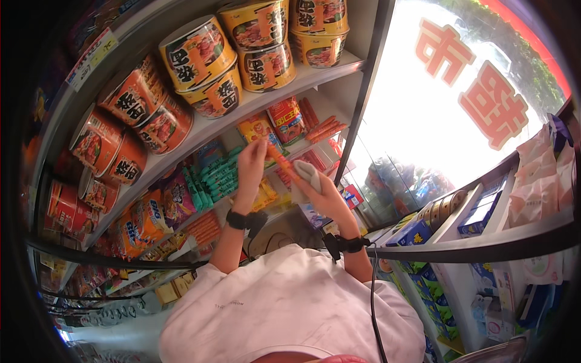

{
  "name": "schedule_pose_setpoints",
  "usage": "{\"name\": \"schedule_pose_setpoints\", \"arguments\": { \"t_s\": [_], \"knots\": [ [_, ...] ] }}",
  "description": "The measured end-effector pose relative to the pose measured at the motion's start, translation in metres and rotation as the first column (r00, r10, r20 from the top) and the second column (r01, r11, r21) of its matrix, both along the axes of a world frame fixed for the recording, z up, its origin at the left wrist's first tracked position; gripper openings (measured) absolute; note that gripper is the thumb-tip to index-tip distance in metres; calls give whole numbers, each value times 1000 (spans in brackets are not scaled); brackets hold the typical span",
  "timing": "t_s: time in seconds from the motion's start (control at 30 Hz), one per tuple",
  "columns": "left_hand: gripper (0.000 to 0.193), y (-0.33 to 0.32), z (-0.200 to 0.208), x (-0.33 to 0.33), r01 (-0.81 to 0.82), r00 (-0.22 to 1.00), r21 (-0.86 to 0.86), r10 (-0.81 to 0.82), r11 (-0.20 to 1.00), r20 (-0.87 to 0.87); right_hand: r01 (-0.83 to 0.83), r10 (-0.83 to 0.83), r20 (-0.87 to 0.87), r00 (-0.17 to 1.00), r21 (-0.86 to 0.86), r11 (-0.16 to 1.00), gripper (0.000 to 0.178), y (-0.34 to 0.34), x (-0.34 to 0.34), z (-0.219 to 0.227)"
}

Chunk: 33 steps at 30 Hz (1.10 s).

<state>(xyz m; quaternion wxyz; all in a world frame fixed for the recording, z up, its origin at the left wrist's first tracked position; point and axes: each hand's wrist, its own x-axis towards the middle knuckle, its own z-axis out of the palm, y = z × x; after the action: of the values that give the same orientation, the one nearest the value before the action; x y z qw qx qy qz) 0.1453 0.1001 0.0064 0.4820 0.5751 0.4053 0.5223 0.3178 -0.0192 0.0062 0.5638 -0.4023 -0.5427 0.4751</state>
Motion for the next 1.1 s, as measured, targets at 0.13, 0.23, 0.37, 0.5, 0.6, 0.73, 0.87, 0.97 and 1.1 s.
{"name": "schedule_pose_setpoints", "arguments": {
  "t_s": [0.13,0.23,0.37,0.5,0.6,0.73,0.87,0.97,1.1],
  "knots": [
    [61,25,-37,69,298,933,-7,-292,955,-212,273,-273,44,961,5,962,39,38,36,-36],
    [62,42,-59,108,402,891,-43,-401,915,-213,425,-431,134,893,68,903,38,72,55,-62],
    [55,56,-48,140,489,840,100,-436,867,-323,572,-597,115,794,194,797,37,129,91,-107],
    [47,80,-78,124,544,825,390,-389,743,-410,632,-657,259,708,185,753,38,173,94,-104],
    [42,70,-97,88,573,717,-79,-546,816,-434,621,-598,264,757,-5,784,41,199,87,-82],
    [37,39,-47,70,632,647,-189,-646,752,-406,622,-633,590,501,263,737,43,249,115,-135],
    [34,19,-28,16,545,635,-286,-610,789,-474,530,-456,708,539,136,837,47,237,71,-98],
    [34,15,-38,-9,570,567,-322,-646,756,-512,457,-436,691,577,169,873,46,228,82,-93],
    [35,1,-58,-43,548,572,-350,-646,760,-505,531,-478,780,404,226,817,51,238,95,-115]
  ]
}}
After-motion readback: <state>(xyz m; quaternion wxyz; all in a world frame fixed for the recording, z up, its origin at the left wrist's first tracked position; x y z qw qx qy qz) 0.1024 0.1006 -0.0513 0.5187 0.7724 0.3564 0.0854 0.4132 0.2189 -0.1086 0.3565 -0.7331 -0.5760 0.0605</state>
